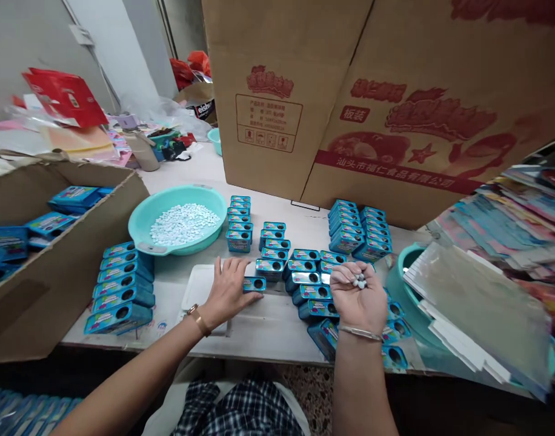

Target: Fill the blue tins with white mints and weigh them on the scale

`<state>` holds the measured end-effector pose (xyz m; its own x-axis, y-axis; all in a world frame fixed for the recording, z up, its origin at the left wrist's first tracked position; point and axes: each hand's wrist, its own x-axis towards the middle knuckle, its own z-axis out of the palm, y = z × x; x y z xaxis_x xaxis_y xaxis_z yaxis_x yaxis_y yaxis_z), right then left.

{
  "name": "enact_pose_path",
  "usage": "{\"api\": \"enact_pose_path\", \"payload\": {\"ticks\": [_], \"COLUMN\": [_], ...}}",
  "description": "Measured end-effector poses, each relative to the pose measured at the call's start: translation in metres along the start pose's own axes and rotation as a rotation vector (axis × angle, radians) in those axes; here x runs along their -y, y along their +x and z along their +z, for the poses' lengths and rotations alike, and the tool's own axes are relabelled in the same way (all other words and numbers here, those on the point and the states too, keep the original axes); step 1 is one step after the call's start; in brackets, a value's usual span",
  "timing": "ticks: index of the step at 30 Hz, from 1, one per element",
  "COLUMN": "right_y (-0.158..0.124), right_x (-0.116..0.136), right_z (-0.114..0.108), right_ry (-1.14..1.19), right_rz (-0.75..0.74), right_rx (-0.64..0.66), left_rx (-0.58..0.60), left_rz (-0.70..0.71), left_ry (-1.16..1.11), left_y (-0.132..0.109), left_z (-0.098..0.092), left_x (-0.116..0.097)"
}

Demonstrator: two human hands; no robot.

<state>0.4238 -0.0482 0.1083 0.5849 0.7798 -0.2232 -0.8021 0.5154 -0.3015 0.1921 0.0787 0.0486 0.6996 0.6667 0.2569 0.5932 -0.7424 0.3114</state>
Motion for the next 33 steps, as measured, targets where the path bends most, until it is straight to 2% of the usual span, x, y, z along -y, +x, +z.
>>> {"api": "enact_pose_path", "payload": {"ticks": [4,6,8,11,14,17,19,23,26,29,33], "right_y": [0.0,-0.001,-0.001,0.0,0.003,0.006,0.008,0.012,0.016,0.02,0.024], "right_x": [-0.019,-0.026,-0.033,-0.046,-0.071,-0.103,-0.126,-0.165,-0.187,-0.201,-0.212], "right_z": [0.009,0.013,0.014,0.014,0.017,0.026,0.035,0.049,0.055,0.057,0.058], "right_ry": [-0.027,-0.031,-0.033,-0.05,-0.075,-0.12,-0.157,-0.198,-0.207,-0.253,-0.388], "right_rz": [0.085,0.126,0.144,0.176,0.262,0.364,0.428,0.52,0.534,0.512,0.437], "right_rx": [0.036,0.054,0.054,0.035,0.042,0.07,0.085,0.062,0.015,-0.019,-0.076], "left_rx": [0.098,0.065,-0.022,-0.107,-0.096,-0.077,-0.162,-0.528,-0.708,-0.754,-0.724], "left_rz": [-0.009,-0.003,-0.038,-0.134,-0.235,-0.316,-0.352,-0.509,-0.658,-0.714,-0.752], "left_ry": [-0.026,-0.061,-0.074,-0.048,-0.007,-0.046,-0.108,-0.217,-0.346,-0.477,-0.573], "left_y": [-0.022,-0.028,-0.033,-0.04,-0.047,-0.054,-0.061,-0.088,-0.115,-0.139,-0.155], "left_z": [0.0,-0.015,-0.037,-0.063,-0.065,-0.058,-0.06,-0.084,-0.094,-0.088,-0.072], "left_x": [0.002,0.003,0.011,0.035,0.061,0.075,0.077,0.078,0.081,0.084,0.084]}}
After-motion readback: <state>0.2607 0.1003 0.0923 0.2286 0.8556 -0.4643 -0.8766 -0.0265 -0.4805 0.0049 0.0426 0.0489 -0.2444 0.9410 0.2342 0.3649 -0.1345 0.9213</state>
